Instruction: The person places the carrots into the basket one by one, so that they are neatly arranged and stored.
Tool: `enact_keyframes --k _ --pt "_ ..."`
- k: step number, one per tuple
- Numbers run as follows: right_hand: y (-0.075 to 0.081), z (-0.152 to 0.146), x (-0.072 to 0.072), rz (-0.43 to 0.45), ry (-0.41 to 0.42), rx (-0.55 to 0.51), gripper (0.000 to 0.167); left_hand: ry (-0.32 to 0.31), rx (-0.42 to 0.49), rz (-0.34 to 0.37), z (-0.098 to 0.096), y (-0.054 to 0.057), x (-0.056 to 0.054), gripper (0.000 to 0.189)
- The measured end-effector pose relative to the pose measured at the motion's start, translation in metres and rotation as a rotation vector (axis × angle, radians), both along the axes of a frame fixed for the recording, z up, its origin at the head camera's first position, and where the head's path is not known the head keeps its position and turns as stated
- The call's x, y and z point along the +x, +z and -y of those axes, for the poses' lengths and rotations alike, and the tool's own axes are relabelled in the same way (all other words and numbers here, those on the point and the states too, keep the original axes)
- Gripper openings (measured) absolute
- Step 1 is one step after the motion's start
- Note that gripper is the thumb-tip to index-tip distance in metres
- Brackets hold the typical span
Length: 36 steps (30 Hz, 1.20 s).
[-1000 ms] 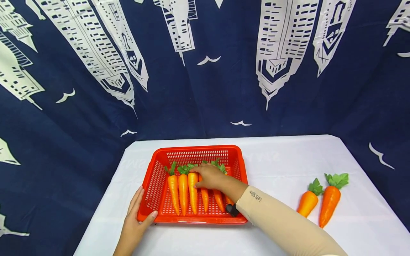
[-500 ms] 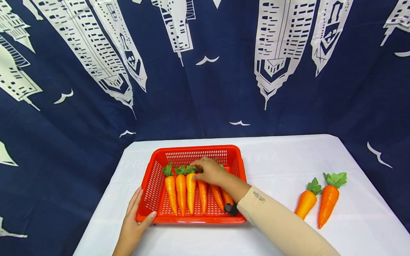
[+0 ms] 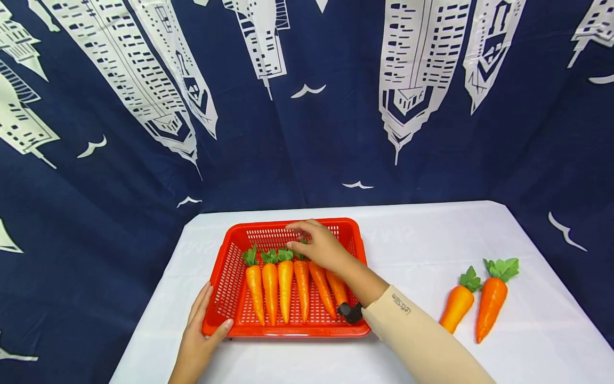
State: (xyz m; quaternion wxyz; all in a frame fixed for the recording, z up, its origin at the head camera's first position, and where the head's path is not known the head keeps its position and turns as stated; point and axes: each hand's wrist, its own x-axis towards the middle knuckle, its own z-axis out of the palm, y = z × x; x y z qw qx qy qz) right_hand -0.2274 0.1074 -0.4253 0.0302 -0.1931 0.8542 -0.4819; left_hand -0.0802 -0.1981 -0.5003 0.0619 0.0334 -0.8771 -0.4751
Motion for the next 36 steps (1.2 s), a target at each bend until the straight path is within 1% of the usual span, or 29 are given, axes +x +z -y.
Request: enact_keyframes --k 4,8,13,19,24,30,33,36 --pt "0.007 -0.010 0.003 -0.009 -0.021 -0.053 0.039 0.005 -0.009 0.001 0.000 -0.001 0.001 0.089" --pt "0.015 -0.021 0.005 -0.029 -0.042 -0.085 0.039 0.012 -0.020 0.004 0.000 -0.002 0.001 0.089" --pt "0.026 -0.039 0.009 -0.039 -0.099 -0.090 0.042 0.013 -0.034 0.014 0.000 -0.002 0.001 0.090" --pt "0.033 -0.070 0.018 -0.051 -0.182 -0.072 0.046 0.004 -0.016 0.008 0.000 0.000 0.000 0.089" --pt "0.033 -0.094 0.031 -0.077 -0.250 -0.084 0.047 -0.003 -0.003 0.001 0.000 0.000 0.000 0.089" --pt "0.026 -0.115 0.043 -0.098 -0.347 -0.086 0.048 -0.015 0.001 -0.018 0.001 -0.001 -0.001 0.089" --pt "0.022 -0.124 0.050 -0.076 -0.405 -0.057 0.050 -0.009 -0.001 -0.018 0.001 0.000 -0.001 0.089" --pt "0.019 -0.134 0.060 -0.036 -0.466 -0.016 0.056 -0.001 -0.003 -0.009 0.001 -0.001 -0.001 0.089"
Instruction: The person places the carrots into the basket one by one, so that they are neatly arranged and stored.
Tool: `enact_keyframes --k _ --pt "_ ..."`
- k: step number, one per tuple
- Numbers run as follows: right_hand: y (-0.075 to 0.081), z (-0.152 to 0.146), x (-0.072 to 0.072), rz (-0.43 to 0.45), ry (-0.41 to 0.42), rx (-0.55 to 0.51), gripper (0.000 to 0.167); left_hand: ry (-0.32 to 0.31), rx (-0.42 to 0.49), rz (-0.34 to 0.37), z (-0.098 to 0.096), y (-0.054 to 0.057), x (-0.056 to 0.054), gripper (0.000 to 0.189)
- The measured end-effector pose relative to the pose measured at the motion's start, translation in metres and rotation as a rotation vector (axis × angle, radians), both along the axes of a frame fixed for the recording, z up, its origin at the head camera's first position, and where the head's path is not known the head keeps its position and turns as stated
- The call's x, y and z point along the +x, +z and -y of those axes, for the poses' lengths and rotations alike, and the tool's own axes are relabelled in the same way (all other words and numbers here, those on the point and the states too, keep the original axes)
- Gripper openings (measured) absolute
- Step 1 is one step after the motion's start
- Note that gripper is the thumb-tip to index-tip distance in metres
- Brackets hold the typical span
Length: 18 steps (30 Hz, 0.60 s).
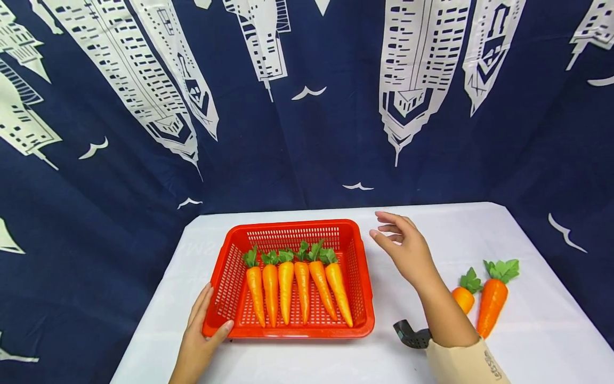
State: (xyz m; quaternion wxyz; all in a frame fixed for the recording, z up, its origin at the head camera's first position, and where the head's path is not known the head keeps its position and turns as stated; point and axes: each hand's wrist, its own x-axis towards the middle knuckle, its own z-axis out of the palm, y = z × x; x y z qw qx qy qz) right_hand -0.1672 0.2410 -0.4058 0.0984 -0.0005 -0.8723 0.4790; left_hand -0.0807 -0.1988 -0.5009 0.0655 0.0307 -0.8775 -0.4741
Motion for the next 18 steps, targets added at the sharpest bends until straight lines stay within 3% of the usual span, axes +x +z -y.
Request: enact_keyframes --k 6,13,18 --pt "-0.009 -0.020 0.018 0.060 -0.094 0.029 0.066 0.006 -0.014 0.001 0.001 0.000 0.001 0.089" --pt "-0.030 -0.044 0.037 0.202 -0.175 -0.052 0.077 0.010 -0.024 0.004 0.002 0.001 0.003 0.090" --pt "-0.046 -0.067 0.052 0.273 -0.205 -0.042 0.083 -0.006 -0.013 -0.016 0.000 0.000 0.001 0.089"
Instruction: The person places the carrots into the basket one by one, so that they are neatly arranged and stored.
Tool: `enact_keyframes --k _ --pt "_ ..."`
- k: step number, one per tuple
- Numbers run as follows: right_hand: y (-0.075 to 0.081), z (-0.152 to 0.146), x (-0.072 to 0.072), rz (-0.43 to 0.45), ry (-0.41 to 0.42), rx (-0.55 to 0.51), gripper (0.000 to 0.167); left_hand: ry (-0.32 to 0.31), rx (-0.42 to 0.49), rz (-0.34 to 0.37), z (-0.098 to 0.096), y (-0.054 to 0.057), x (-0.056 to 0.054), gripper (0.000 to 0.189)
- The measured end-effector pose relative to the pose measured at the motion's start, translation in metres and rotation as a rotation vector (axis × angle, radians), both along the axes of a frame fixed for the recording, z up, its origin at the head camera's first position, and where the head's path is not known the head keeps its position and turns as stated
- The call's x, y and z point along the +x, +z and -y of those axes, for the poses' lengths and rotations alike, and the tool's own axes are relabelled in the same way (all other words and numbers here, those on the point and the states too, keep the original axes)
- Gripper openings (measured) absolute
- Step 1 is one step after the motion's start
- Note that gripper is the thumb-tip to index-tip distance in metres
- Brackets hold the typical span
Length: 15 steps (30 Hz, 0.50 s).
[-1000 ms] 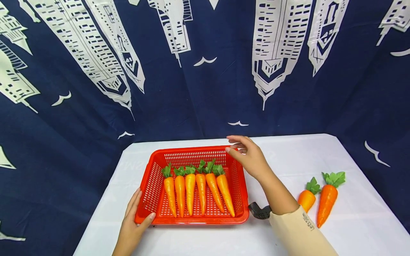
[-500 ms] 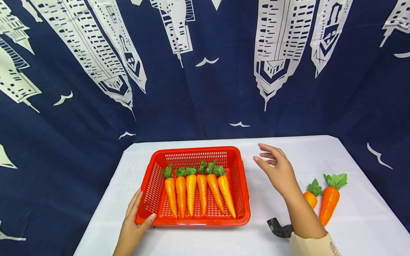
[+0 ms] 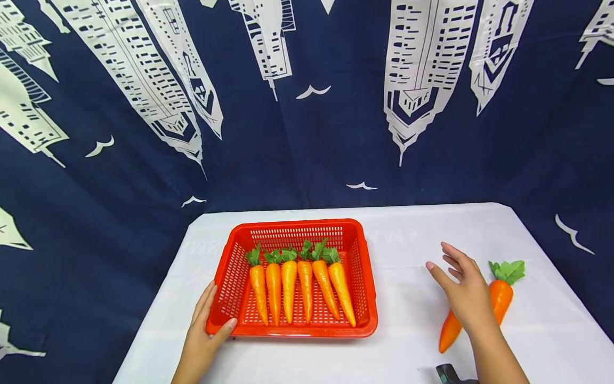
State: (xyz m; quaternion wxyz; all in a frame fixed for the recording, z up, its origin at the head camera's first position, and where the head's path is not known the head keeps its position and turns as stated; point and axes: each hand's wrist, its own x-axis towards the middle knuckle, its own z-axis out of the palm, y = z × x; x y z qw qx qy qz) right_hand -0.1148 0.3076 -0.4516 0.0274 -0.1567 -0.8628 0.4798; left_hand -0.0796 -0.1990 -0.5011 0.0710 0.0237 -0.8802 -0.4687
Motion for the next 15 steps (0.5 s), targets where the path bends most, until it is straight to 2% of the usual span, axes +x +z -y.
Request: enact_keyframes --k 5,12,15 --pt "-0.011 -0.018 0.013 0.097 -0.046 0.030 0.090 0.007 -0.007 0.003 -0.001 0.000 -0.001 0.089" --pt "-0.022 -0.037 0.027 0.145 -0.064 0.073 0.089 0.017 -0.018 0.008 -0.001 0.000 0.000 0.090" --pt "-0.026 -0.040 0.031 0.197 -0.069 0.071 0.090 0.014 -0.015 0.009 -0.002 0.000 -0.001 0.090"
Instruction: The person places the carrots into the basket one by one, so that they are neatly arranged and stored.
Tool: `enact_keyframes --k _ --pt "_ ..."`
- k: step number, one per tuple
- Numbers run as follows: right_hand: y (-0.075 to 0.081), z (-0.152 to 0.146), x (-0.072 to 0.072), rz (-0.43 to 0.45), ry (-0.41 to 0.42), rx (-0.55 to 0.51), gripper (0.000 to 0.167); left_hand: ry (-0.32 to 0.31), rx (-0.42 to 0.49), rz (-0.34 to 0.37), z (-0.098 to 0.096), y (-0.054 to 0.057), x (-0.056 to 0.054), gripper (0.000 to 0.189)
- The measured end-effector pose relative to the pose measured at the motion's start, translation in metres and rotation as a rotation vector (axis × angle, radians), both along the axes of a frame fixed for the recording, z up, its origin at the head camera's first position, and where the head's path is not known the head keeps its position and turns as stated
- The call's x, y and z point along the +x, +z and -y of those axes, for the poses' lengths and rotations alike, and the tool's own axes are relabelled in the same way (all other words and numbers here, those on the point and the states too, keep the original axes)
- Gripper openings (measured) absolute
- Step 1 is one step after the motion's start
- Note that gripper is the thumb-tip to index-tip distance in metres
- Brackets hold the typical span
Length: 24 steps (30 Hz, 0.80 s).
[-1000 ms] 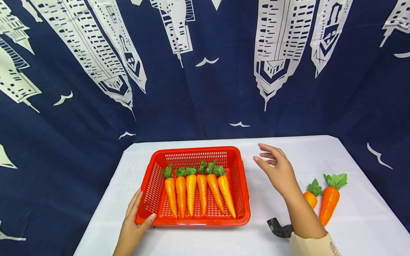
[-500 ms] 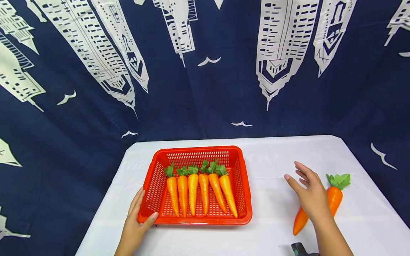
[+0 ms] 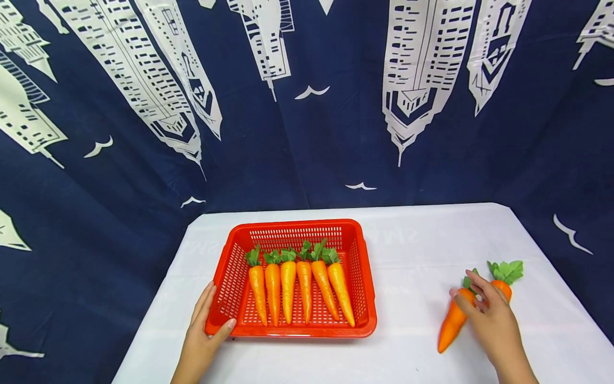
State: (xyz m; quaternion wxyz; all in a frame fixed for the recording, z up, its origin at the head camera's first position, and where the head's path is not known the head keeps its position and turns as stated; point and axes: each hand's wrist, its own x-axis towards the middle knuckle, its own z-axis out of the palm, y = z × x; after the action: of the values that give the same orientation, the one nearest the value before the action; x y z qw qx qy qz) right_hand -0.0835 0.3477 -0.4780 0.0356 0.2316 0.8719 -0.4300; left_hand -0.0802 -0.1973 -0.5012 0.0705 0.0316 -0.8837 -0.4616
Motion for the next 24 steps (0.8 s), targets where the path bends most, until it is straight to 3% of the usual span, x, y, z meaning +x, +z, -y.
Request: enact_keyframes --k 6,24 --pt "-0.006 0.000 0.004 0.044 0.021 0.001 0.090 0.003 0.000 0.014 0.001 0.000 -0.001 0.091" --pt "-0.032 0.013 -0.010 -0.082 0.116 0.166 0.073 -0.006 0.024 0.002 0.000 0.000 0.000 0.089"
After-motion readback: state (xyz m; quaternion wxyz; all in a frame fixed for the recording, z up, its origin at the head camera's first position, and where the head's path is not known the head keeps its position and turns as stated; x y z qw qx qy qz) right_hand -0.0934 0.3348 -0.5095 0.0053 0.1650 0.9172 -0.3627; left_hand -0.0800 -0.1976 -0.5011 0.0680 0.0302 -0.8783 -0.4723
